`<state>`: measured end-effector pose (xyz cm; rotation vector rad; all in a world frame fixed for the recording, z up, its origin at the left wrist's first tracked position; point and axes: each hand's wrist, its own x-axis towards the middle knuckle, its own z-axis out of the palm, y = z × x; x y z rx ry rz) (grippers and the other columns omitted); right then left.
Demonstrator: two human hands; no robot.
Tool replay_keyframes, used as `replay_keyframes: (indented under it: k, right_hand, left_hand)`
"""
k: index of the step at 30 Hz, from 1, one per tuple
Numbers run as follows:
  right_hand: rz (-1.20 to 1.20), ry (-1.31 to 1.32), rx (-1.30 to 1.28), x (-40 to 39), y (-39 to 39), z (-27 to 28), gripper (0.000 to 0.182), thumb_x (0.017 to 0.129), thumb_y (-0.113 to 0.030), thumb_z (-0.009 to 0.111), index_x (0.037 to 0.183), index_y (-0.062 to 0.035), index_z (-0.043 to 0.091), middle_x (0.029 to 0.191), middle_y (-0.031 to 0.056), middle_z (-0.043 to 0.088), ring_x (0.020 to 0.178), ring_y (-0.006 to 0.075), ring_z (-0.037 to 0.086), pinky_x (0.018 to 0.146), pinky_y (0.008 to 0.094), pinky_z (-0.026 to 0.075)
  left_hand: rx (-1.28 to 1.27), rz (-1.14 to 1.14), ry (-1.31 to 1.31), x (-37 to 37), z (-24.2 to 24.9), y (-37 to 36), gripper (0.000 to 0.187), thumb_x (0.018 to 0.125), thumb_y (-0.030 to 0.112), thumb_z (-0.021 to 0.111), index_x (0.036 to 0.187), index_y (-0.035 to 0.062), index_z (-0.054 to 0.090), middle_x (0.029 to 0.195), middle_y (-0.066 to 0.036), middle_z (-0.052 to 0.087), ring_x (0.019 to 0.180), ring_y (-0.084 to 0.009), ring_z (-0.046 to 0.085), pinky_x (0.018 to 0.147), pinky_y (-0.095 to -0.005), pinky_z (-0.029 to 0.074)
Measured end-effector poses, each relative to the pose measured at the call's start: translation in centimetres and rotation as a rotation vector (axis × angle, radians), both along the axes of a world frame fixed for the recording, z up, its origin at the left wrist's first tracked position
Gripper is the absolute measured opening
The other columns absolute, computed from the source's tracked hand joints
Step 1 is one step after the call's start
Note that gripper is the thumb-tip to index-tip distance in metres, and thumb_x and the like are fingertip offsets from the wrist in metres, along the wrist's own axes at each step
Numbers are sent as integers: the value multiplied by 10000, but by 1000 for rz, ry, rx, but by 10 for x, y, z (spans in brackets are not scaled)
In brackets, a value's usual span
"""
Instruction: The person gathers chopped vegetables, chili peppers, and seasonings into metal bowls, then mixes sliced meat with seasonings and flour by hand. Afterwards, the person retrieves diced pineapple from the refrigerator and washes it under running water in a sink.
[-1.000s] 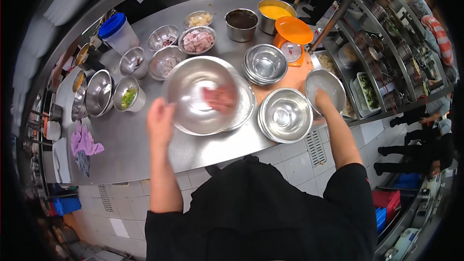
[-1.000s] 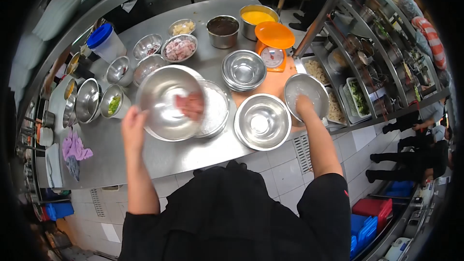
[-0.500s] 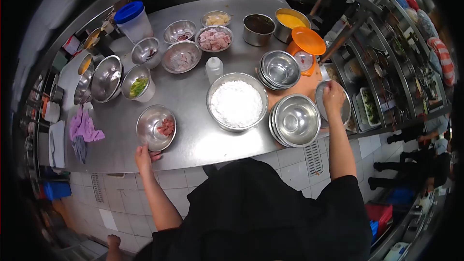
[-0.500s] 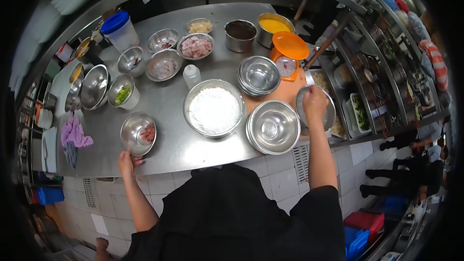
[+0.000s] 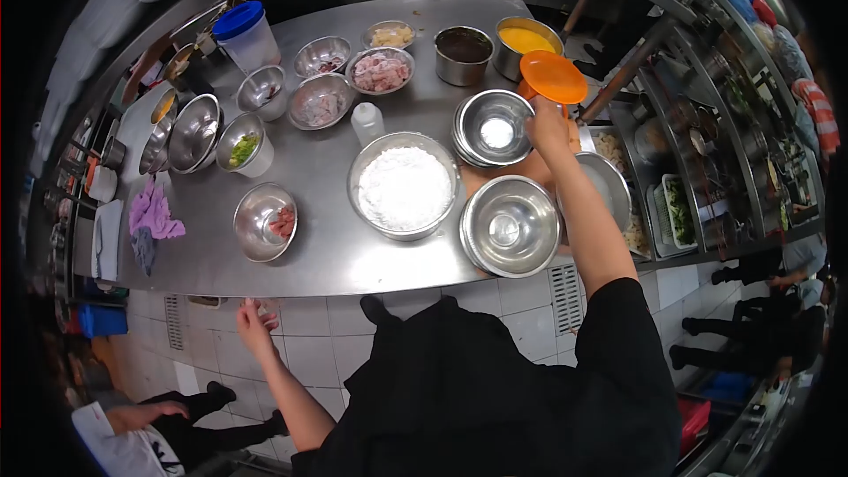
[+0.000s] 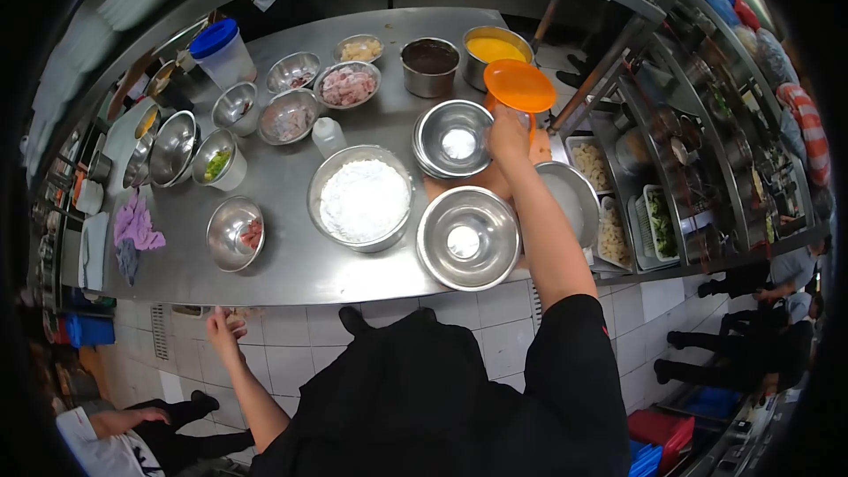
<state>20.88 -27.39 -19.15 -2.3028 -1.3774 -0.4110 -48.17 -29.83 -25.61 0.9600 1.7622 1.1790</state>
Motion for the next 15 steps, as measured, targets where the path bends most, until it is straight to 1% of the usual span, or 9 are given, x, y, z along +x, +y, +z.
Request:
replay_keyframes:
  k: [1,2,3,4,7,8,11,13,15]
  right_hand:
    - [-3,-1,-1,-5,-3,16,310,786,-166,696,1051,-56,580,1025,194,650,1016,386,618,820,471,502]
    - [27,117,32,-15,-10,40,276,776,-126,679,1018,-45,575,1013,196,643,959,395,620,801,472,498]
    - [56,233,65,-22,-17,58,243,766,-86,662,985,-35,571,1001,197,636,902,404,623,782,473,494]
    - [48,229,67,-24,-23,66,243,766,-86,662,985,-35,571,1001,197,636,902,404,623,782,473,494]
    - [243,115,299,-35,-38,80,199,726,-54,676,894,-48,571,869,164,580,845,382,600,725,460,485]
    - [227,111,304,-39,-42,77,199,726,-54,676,894,-48,571,869,164,580,845,382,600,725,460,485]
    - [268,-117,328,-47,-48,55,209,722,-59,684,891,-48,562,857,167,569,834,394,594,717,468,481]
    - [219,70,215,-48,-52,36,217,721,-58,685,904,-44,568,885,144,591,937,353,588,729,451,493]
    - [146,85,299,-41,-48,35,205,734,-65,678,902,-39,563,859,147,589,880,328,614,689,446,503]
  left_hand:
    - [5,20,14,-1,-2,-10,371,972,423,559,950,53,544,972,-94,643,609,-148,637,430,-237,470]
    - [9,37,28,2,0,-15,370,971,426,560,942,57,543,976,-95,645,599,-142,629,435,-235,471]
    - [24,54,27,13,8,-21,339,988,370,554,927,36,553,966,-108,657,585,-135,609,451,-240,466]
    - [24,46,23,24,16,-23,339,988,370,554,927,36,553,966,-108,657,585,-135,609,451,-240,466]
    - [146,-46,-2,60,38,-17,315,1001,335,544,906,35,562,928,-100,662,579,-116,590,471,-235,460]
    - [197,-85,-25,76,47,-10,300,1004,314,542,900,34,567,918,-97,663,581,-108,581,484,-231,457]
    - [310,-227,-75,124,66,17,271,1008,277,541,898,31,573,906,-94,665,589,-98,571,506,-224,453]
    - [384,-355,-141,165,78,26,257,1009,251,540,898,22,579,891,-87,666,607,-87,567,533,-212,450]
    - [401,-476,-149,208,93,27,257,1008,250,542,899,21,582,889,-86,666,611,-85,566,538,-210,448]
